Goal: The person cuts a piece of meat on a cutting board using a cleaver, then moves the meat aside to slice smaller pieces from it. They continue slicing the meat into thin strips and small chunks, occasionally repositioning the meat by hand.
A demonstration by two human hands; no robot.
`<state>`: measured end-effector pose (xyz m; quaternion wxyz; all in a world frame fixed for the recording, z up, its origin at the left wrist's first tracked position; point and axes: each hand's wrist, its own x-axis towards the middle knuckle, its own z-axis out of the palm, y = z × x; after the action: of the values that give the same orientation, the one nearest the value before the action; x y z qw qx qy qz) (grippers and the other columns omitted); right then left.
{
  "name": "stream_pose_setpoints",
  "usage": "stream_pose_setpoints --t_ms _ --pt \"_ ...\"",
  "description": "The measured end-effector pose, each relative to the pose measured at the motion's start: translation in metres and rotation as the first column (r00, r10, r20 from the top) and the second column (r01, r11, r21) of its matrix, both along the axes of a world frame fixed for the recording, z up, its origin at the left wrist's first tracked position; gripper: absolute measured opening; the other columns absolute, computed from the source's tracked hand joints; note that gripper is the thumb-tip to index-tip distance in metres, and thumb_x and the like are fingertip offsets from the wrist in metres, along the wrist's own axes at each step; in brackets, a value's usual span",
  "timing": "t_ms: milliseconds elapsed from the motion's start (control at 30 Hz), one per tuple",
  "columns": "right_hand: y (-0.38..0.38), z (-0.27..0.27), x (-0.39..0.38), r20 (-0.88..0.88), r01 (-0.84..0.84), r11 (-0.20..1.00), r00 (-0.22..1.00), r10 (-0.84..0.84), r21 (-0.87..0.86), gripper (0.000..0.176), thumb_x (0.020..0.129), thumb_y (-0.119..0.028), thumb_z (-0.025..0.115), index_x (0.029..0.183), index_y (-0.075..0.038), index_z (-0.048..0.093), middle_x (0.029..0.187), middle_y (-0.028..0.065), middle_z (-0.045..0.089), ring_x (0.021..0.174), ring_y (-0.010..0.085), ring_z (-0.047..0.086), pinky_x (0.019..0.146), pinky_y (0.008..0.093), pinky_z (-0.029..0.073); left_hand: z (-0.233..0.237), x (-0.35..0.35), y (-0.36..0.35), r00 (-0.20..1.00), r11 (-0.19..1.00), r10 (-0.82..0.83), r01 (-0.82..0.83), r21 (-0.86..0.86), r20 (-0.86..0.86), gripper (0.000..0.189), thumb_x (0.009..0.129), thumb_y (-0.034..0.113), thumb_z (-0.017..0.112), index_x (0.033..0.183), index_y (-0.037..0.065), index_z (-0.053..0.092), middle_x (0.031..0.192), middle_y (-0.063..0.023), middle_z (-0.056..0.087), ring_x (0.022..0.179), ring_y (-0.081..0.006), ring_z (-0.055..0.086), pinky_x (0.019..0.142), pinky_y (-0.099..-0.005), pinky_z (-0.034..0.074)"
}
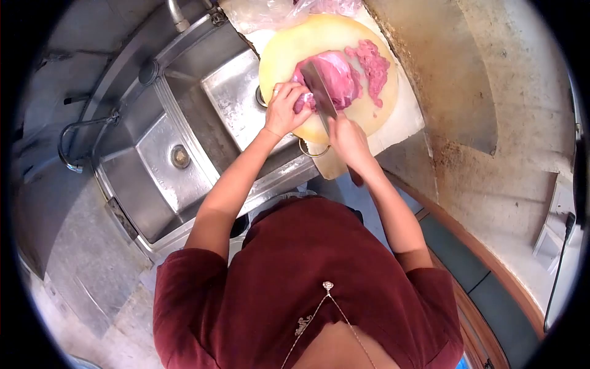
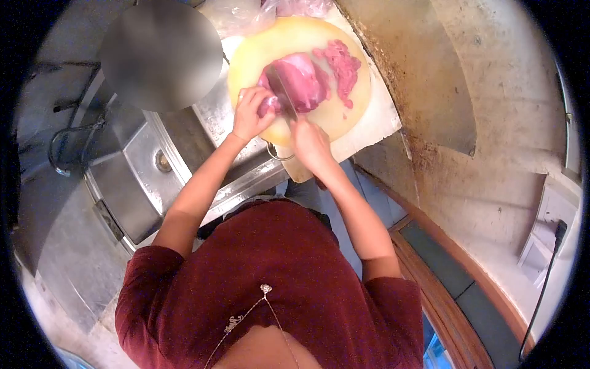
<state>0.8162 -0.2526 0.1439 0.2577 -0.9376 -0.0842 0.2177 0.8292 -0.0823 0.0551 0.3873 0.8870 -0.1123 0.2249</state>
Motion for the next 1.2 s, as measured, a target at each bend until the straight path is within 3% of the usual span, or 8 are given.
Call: stream_pose_setpoints --t_ms 133,333,433,500,567,900,1033,1200 --pt "0.039 -0.025 0.041 0.131 -0.012 0.998 0.991 0.005 0.056 0.028 0.093 -0.022 0.045 0.086 0.004 0.052 0.076 0.0307 0.060 0.078 0.0478 0.059 0.068 0.0543 0.045 -0.001 -0.001 0.000 0.999 0.997 -0.002 -0.001 -0.080 -0.034 0.027 0.066 0.010 0.065 0.092 0.007 0.061 0.097 -0.0115 0.059 0.092 -0.0312 0.055 0.084 -0.0385 0.043" --pt "0.007 -0.008 -0.008 -0.025 0.055 0.998 0.998 -0.056 -0.023 0.024 0.091 -0.020 0.048 0.087 0.004 0.053 0.077 0.0305 0.061 0.077 0.0468 0.060 0.068 0.0548 0.046 -0.003 -0.005 -0.001 1.000 0.999 -0.010 0.009 -0.048 -0.022 0.026 0.065 0.011 0.065 0.090 0.007 0.061 0.095 -0.0095 0.058 0.091 -0.0307 0.055 0.080 -0.0377 0.047" --pt "0.020 -0.025 0.005 0.163 0.023 0.999 0.986 -0.030 0.044 0.024 0.090 -0.018 0.048 0.087 0.005 0.053 0.074 0.0303 0.061 0.074 0.0466 0.061 0.068 0.0550 0.046 -0.007 -0.003 0.000 1.000 0.999 -0.016 0.015 -0.049 -0.012 0.027 0.064 0.011 0.064 0.090 0.006 0.061 0.095 -0.0102 0.058 0.091 -0.0308 0.055 0.083 -0.0385 0.045" --pt "0.042 -0.029 0.039 0.085 -0.023 1.000 0.996 0.023 0.007 0.023 0.089 -0.018 0.048 0.087 0.005 0.053 0.079 0.0308 0.061 0.078 0.0460 0.061 0.069 0.0534 0.047 -0.006 -0.006 0.001 0.999 0.998 -0.016 0.014 -0.068 -0.029 0.026 0.065 0.010 0.063 0.090 0.004 0.060 0.094 -0.0116 0.058 0.091 -0.0311 0.055 0.085 -0.0394 0.044" --pt "0.057 -0.041 0.055 0.148 -0.014 0.999 0.989 0.010 0.029 0.025 0.089 -0.019 0.048 0.086 0.005 0.052 0.079 0.0308 0.061 0.079 0.0457 0.061 0.069 0.0533 0.047 -0.009 -0.002 0.002 1.000 0.997 -0.001 -0.001 -0.072 -0.022 0.026 0.065 0.010 0.063 0.090 0.003 0.060 0.094 -0.0125 0.058 0.091 -0.0317 0.055 0.084 -0.0396 0.044" --pt "0.007 -0.020 -0.018 0.029 0.016 1.000 0.999 -0.016 -0.006 0.022 0.089 -0.016 0.047 0.089 0.005 0.052 0.076 0.0306 0.061 0.076 0.0458 0.062 0.068 0.0538 0.048 -0.008 -0.012 0.001 0.993 0.983 0.096 -0.106 -0.149 -0.070 0.032 0.065 0.007 0.062 0.096 0.003 0.056 0.099 -0.0148 0.054 0.095 -0.0338 0.052 0.086 -0.0409 0.044" --pt "0.043 -0.019 0.036 0.005 -0.074 0.997 0.997 0.074 0.014 0.029 0.088 -0.013 0.042 0.102 0.009 0.055 0.094 0.0297 0.063 0.088 0.0399 0.064 0.077 0.0496 0.049 -0.001 -0.017 0.000 0.996 0.995 0.058 -0.063 -0.072 -0.068 0.031 0.066 0.005 0.059 0.097 0.003 0.056 0.098 -0.0152 0.054 0.096 -0.0341 0.051 0.087 -0.0411 0.043" --pt "0.039 -0.012 0.038 0.038 -0.029 0.998 0.999 0.027 0.059 0.026 0.087 -0.013 0.044 0.097 0.006 0.058 0.092 0.0289 0.063 0.091 0.0403 0.063 0.077 0.0486 0.050 -0.002 -0.015 0.006 0.984 0.989 0.066 -0.087 -0.119 -0.166 0.027 0.069 0.012 0.063 0.093 0.003 0.055 0.097 -0.0163 0.053 0.092 -0.0349 0.051 0.083 -0.0432 0.042"
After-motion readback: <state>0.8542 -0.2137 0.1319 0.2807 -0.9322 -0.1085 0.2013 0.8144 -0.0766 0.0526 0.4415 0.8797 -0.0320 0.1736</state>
